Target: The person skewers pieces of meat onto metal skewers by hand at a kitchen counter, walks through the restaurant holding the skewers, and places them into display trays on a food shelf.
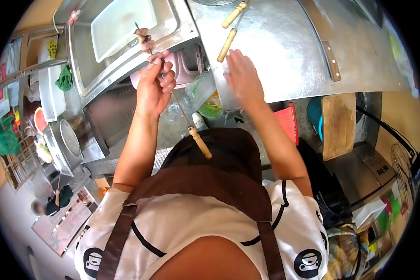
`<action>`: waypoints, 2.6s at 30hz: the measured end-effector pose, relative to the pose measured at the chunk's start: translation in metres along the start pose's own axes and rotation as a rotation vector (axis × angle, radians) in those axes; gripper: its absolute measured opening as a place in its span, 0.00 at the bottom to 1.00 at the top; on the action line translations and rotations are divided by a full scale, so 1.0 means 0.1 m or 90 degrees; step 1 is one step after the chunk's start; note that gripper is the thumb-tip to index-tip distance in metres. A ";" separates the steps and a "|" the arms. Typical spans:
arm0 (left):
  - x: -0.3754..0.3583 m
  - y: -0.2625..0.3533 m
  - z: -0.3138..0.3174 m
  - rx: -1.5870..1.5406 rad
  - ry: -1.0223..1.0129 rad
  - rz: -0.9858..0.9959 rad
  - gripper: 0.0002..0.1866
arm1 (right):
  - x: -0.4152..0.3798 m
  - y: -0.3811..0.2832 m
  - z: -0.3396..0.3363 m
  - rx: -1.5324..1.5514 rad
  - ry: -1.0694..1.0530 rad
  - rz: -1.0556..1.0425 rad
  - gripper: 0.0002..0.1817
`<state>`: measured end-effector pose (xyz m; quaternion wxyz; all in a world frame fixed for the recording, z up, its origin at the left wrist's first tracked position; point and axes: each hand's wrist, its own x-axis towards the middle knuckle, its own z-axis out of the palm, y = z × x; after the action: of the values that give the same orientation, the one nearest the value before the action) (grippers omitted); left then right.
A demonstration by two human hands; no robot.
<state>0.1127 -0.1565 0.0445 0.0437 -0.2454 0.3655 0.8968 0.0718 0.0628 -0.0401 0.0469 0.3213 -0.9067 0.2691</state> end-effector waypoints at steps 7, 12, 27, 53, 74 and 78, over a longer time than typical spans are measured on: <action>-0.40 0.24 -0.69 -0.041 0.000 0.036 0.10 | -0.60 -1.03 0.54 0.046 0.027 -0.042 0.19; -0.75 0.42 -1.23 -0.063 0.027 0.057 0.12 | -0.99 -1.11 1.16 0.000 -0.039 0.044 0.16; -1.60 0.20 -1.09 -0.101 -0.028 -0.081 0.15 | 1.43 -0.13 -0.26 -0.078 0.200 0.599 0.26; -2.17 -0.15 -1.00 0.038 0.107 0.316 0.10 | -1.18 -2.08 -0.26 0.673 0.103 0.397 0.11; -3.61 0.51 -2.00 0.066 0.255 0.512 0.08 | -0.44 -4.25 0.27 0.532 -0.265 -0.369 0.12; -3.82 0.50 -2.00 0.087 0.352 0.552 0.09 | 0.13 -4.90 0.35 0.832 -0.426 -0.163 0.12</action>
<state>0.5161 -0.2896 0.1342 -0.4141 -0.2962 0.4890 0.7083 0.3620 -0.2801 0.1579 -0.4013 0.4515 -0.4831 0.6338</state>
